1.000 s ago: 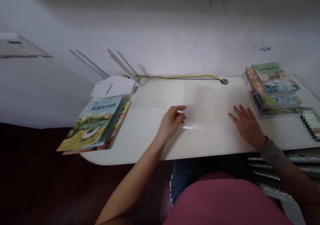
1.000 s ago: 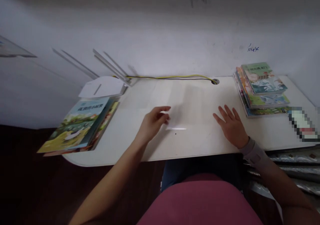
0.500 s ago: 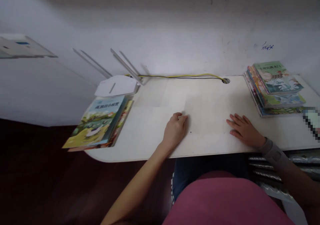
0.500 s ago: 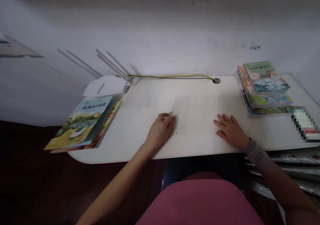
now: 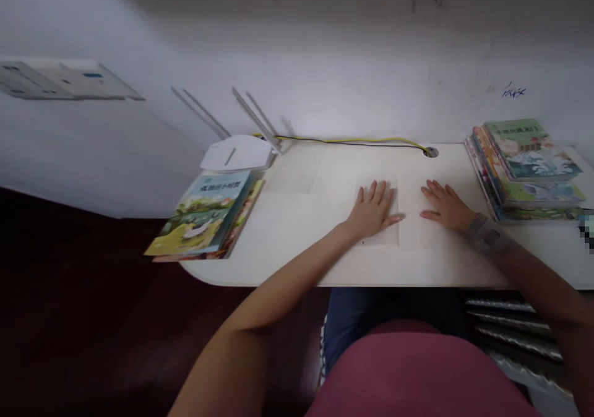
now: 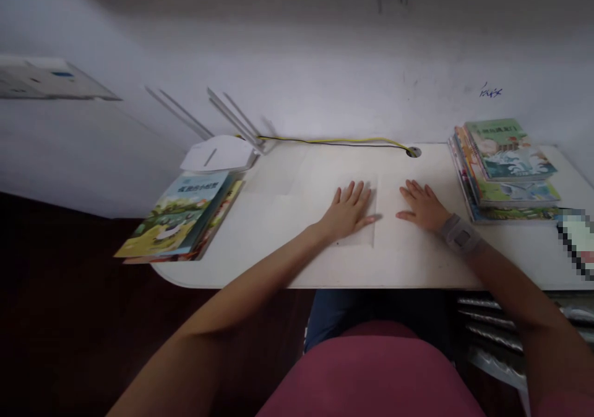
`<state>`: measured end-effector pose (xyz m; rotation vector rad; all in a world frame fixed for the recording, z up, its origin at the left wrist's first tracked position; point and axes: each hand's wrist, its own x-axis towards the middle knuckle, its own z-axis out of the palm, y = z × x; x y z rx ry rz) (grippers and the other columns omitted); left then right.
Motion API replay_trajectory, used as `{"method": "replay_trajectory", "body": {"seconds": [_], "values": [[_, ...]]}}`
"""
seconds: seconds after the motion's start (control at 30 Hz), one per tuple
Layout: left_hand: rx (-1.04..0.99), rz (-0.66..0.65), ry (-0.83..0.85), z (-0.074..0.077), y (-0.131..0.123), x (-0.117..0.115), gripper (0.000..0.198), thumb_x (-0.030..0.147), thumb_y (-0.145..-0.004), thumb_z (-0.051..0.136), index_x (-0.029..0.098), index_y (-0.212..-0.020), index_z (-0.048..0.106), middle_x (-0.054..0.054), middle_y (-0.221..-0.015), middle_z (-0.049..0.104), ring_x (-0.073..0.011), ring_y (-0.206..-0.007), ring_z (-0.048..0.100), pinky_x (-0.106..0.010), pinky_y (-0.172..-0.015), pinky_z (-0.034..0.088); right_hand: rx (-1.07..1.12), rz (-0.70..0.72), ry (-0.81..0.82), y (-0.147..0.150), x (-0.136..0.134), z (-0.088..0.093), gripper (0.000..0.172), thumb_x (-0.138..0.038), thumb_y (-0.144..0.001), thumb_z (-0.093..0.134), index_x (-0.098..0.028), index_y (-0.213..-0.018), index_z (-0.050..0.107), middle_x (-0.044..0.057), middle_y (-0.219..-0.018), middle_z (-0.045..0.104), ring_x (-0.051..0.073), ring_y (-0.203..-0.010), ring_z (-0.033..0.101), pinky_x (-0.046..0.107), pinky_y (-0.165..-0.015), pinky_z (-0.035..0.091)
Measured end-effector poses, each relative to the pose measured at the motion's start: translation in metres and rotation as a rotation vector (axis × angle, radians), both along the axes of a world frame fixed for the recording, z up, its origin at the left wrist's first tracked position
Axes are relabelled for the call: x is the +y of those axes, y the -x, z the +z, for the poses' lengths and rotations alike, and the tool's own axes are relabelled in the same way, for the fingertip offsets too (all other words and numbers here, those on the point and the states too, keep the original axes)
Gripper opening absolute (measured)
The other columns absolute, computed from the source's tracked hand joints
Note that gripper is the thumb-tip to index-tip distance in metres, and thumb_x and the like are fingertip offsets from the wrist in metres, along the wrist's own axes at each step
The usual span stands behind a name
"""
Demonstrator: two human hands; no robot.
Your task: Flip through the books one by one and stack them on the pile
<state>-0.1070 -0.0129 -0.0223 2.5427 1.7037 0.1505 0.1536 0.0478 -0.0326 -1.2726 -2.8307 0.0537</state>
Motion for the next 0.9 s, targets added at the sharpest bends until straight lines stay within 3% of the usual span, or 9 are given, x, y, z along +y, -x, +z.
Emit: {"method": "replay_trajectory", "body": {"seconds": [0.13,0.4,0.53,0.6,0.67,0.73,0.77,0.83,0.9], "values": [[-0.007,0.010,0.067,-0.007,0.002,0.005,0.077,0.066,-0.090,0.036,0.019,-0.150,0.028,-0.017,-0.157,0.022,-0.0396,-0.144,0.015,-0.063,-0.111,0.017,0.016,0.008,-0.017,-0.001,0.005,-0.010,0.071,-0.060,-0.093,0.032,-0.013,-0.146,0.034,0.020,-0.153,0.031,0.032,-0.143,0.026,0.056,-0.110,0.027],[-0.029,0.017,0.038,-0.010,0.006,0.001,0.077,0.066,-0.090,0.038,0.017,-0.149,0.030,-0.017,-0.157,0.024,-0.0393,-0.144,0.018,-0.063,-0.111,0.018,0.061,0.019,-0.099,-0.003,0.002,-0.014,0.066,-0.057,-0.093,0.035,-0.013,-0.142,0.040,0.020,-0.151,0.036,0.031,-0.140,0.033,0.053,-0.109,0.029],[-0.093,-0.015,0.027,0.001,0.007,-0.002,0.078,0.065,-0.089,0.040,0.017,-0.149,0.028,-0.017,-0.157,0.023,-0.0364,-0.145,0.016,-0.061,-0.113,0.016,0.114,0.038,-0.116,-0.003,0.004,-0.017,0.063,-0.055,-0.093,0.038,-0.013,-0.140,0.043,0.020,-0.148,0.040,0.032,-0.139,0.035,0.053,-0.108,0.030],[-0.143,-0.011,0.012,0.012,0.020,-0.001,0.077,0.063,-0.090,0.042,0.018,-0.149,0.026,-0.016,-0.157,0.023,-0.0338,-0.146,0.016,-0.058,-0.114,0.016,0.149,0.038,-0.123,-0.004,0.004,-0.016,0.061,-0.053,-0.093,0.039,-0.015,-0.140,0.044,0.019,-0.148,0.042,0.032,-0.139,0.034,0.054,-0.108,0.030],[-0.198,0.060,-0.027,0.026,0.050,0.000,0.071,0.058,-0.091,0.044,0.018,-0.149,0.028,-0.016,-0.157,0.023,-0.0319,-0.146,0.017,-0.054,-0.114,0.020,0.189,0.039,-0.137,-0.005,0.003,-0.013,0.060,-0.053,-0.093,0.040,-0.016,-0.140,0.043,0.018,-0.149,0.041,0.032,-0.140,0.032,0.056,-0.108,0.028],[-0.225,0.229,-0.102,0.042,0.097,-0.003,0.064,0.051,-0.093,0.046,0.017,-0.146,0.033,-0.015,-0.157,0.025,-0.0301,-0.145,0.021,-0.049,-0.114,0.024,0.223,0.055,-0.151,-0.007,0.001,-0.009,0.058,-0.052,-0.093,0.040,-0.017,-0.139,0.044,0.017,-0.149,0.040,0.032,-0.141,0.030,0.055,-0.109,0.027],[-0.210,0.354,-0.123,0.050,0.125,-0.007,0.063,0.048,-0.093,0.048,0.016,-0.144,0.034,-0.015,-0.156,0.027,-0.0281,-0.145,0.022,-0.046,-0.114,0.025,0.233,0.070,-0.157,-0.008,0.000,-0.008,0.057,-0.051,-0.093,0.040,-0.017,-0.139,0.045,0.017,-0.149,0.040,0.032,-0.141,0.030,0.055,-0.109,0.027],[-0.143,0.761,-0.102,0.061,0.183,-0.021,0.062,0.048,-0.091,0.053,0.015,-0.141,0.037,-0.012,-0.154,0.032,-0.0249,-0.142,0.027,-0.039,-0.113,0.028,0.237,0.105,-0.158,-0.008,-0.003,-0.007,0.056,-0.051,-0.094,0.038,-0.017,-0.137,0.047,0.017,-0.149,0.041,0.031,-0.142,0.029,0.054,-0.110,0.027],[-0.122,0.976,-0.072,0.067,0.236,-0.042,0.069,0.051,-0.087,0.058,0.000,-0.131,0.043,-0.025,-0.144,0.042,-0.0355,-0.133,0.039,-0.048,-0.105,0.035,0.229,0.127,-0.151,-0.008,-0.005,-0.009,0.055,-0.050,-0.094,0.038,-0.018,-0.138,0.047,0.017,-0.148,0.042,0.031,-0.141,0.030,0.055,-0.110,0.027]]}}
